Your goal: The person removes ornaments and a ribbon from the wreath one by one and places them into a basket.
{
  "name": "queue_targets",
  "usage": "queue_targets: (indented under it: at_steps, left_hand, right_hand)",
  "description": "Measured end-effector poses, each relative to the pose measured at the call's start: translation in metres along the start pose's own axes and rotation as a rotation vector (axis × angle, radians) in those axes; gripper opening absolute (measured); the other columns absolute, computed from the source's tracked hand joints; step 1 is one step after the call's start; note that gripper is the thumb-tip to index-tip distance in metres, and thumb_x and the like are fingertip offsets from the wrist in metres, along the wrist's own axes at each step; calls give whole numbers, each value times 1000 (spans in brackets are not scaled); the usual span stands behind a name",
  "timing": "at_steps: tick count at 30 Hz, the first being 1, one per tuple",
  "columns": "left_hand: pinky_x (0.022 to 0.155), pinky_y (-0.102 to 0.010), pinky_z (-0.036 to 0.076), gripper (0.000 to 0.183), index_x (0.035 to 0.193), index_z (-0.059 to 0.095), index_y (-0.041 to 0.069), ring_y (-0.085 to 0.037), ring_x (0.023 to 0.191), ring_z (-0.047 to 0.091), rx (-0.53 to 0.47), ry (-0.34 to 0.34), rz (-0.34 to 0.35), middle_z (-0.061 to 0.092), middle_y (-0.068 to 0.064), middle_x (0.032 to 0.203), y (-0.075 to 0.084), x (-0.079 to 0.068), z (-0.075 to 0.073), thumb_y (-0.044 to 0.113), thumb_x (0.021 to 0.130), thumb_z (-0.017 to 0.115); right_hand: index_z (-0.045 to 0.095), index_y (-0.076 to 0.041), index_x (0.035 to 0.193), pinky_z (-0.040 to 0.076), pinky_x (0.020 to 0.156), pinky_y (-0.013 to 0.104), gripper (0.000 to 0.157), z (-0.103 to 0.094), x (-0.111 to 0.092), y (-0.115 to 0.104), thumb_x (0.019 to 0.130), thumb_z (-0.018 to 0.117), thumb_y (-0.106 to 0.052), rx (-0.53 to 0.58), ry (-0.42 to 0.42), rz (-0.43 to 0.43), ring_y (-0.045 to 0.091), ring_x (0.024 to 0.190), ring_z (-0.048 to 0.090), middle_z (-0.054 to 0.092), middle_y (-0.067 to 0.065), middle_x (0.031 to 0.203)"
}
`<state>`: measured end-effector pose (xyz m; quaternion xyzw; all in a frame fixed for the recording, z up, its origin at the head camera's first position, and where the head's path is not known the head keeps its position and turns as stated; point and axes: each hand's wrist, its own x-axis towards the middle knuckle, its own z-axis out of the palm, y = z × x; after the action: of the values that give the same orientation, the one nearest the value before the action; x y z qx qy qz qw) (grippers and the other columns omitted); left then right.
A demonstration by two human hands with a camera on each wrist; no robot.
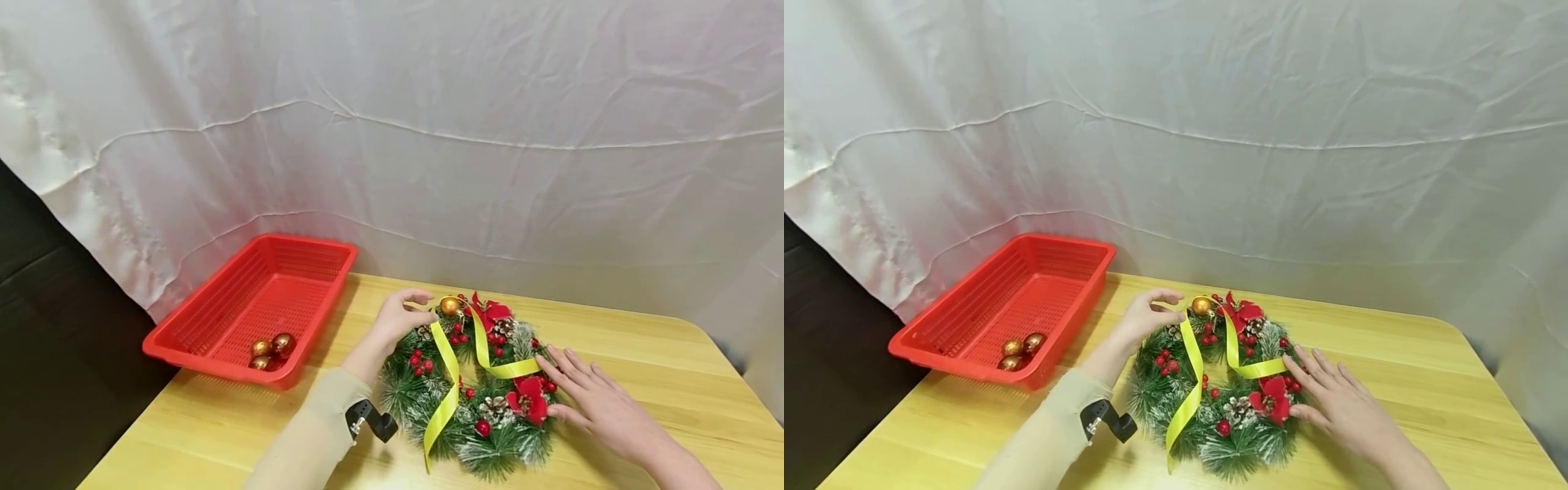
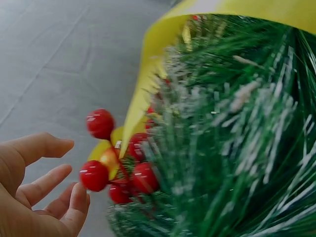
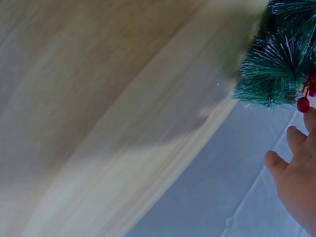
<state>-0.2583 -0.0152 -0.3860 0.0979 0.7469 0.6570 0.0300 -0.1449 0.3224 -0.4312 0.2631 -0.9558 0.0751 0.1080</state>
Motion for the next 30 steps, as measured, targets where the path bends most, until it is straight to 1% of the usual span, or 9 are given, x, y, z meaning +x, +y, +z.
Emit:
queue_targets:
  at_steps: [3,5,9,13,19,23,30]
  left_hand:
    - [70,-31,50,39,113,66,0,-18,85,57,8,3,-6,58,-14,109,-5,2,5,0,75,76]
    - [69,-30,50,39,113,66,1,-19,87,56,17,7,-12,58,-13,108,-9,4,8,0,75,76]
    - [69,-28,52,37,111,67,1,-20,86,55,31,18,-1,59,-13,106,-13,6,12,-5,75,74]
    - [68,-28,53,39,112,67,1,-19,83,56,50,37,11,60,-14,103,-13,6,15,-8,75,73]
    - [65,-28,52,39,113,66,2,-18,81,58,100,70,27,60,-14,100,-13,8,18,-6,76,73]
    - [63,-27,52,34,109,69,4,-17,79,59,153,92,44,62,-12,97,-12,8,20,-5,76,73]
    - [63,-27,52,28,101,71,2,-18,76,59,144,101,67,65,-10,87,-16,10,20,-11,77,66]
  right_hand:
    - [26,-21,152,-12,111,26,72,0,0,-1,92,59,-43,-2,6,-4,12,143,-2,13,1,159]
    - [26,-21,152,-12,111,26,72,1,0,-1,92,59,-43,-4,7,-2,11,143,-2,13,1,159]
    - [26,-21,152,-12,110,25,72,1,1,-2,92,58,-45,-12,3,4,11,143,-3,13,0,159]
    - [26,-21,152,-13,110,24,72,1,1,-2,92,58,-45,-12,1,9,10,143,-4,13,0,159]
    - [26,-21,152,-12,110,24,72,1,0,-2,92,59,-44,-13,5,9,9,143,-4,13,0,159]
    - [26,-21,152,-12,110,24,73,1,0,-2,92,59,-44,-15,5,8,9,143,-3,13,1,159]
    - [26,-21,152,-12,110,24,73,2,0,-1,92,59,-44,-14,7,7,9,142,-3,13,0,159]
